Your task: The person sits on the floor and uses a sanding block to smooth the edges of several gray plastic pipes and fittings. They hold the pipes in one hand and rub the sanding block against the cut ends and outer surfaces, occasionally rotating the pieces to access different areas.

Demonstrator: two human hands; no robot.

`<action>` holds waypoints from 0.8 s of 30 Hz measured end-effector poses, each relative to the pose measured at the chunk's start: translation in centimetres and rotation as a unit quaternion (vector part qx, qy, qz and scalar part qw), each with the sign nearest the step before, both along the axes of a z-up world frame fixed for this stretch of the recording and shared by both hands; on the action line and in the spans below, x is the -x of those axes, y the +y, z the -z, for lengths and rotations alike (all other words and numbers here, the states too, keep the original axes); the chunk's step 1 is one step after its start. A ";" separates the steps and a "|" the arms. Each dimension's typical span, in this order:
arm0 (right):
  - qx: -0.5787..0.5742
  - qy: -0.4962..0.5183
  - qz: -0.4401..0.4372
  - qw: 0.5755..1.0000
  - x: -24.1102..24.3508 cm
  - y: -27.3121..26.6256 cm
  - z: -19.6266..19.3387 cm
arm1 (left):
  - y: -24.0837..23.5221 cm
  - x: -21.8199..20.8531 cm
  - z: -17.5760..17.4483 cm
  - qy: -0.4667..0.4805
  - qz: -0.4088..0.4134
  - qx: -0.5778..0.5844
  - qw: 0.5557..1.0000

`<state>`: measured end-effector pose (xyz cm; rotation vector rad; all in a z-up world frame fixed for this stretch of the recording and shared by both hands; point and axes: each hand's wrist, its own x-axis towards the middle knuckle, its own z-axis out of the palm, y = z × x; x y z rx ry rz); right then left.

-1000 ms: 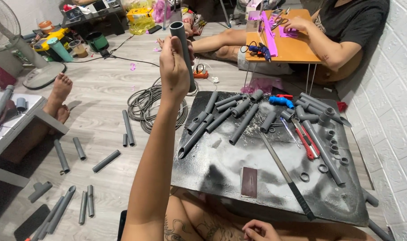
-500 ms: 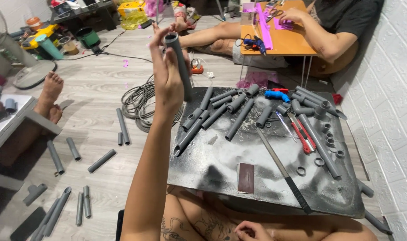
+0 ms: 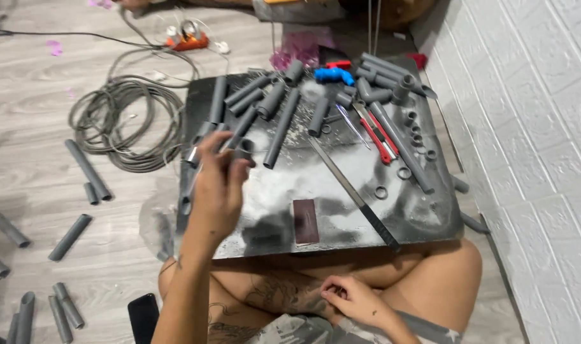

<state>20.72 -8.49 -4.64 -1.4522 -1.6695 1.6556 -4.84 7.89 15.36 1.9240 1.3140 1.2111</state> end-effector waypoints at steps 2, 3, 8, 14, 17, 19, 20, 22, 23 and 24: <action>0.030 -0.051 0.006 0.998 -1.2 0.6 -3.4 | 0.8 -1.9 1.3 0.055 0.027 0.013 0.998; 0.050 -0.101 0.006 0.994 -2.1 1.0 -4.9 | 1.2 -3.2 2.1 0.112 0.048 0.013 0.992; -0.285 -0.103 0.203 0.931 -6.5 5.4 -9.2 | 4.7 -10.0 7.2 0.270 0.146 -0.084 0.948; -0.408 -0.279 0.206 0.845 -7.8 10.2 -9.4 | 7.5 -14.7 12.9 0.405 0.146 -0.207 0.879; -0.407 -0.312 0.165 0.843 -7.6 11.6 -8.9 | 8.2 -15.6 12.9 0.378 0.163 -0.247 0.877; -0.402 -0.321 0.145 0.845 -7.9 12.1 -8.1 | 8.3 -15.5 12.1 0.353 0.162 -0.279 0.878; -0.403 -0.323 0.141 0.844 -8.1 12.2 -7.5 | 8.3 -15.2 11.6 0.325 0.157 -0.286 0.888; -0.404 -0.322 0.132 0.846 -8.5 12.2 -7.4 | 7.6 -13.4 10.8 0.298 0.148 -0.288 0.898; -0.399 -0.302 0.146 0.854 -8.4 12.1 -8.0 | 7.1 -11.9 10.6 0.239 0.142 -0.206 0.938; -0.393 -0.281 0.161 0.861 -8.3 12.0 -8.6 | 6.6 -10.3 10.4 0.177 0.134 -0.122 0.967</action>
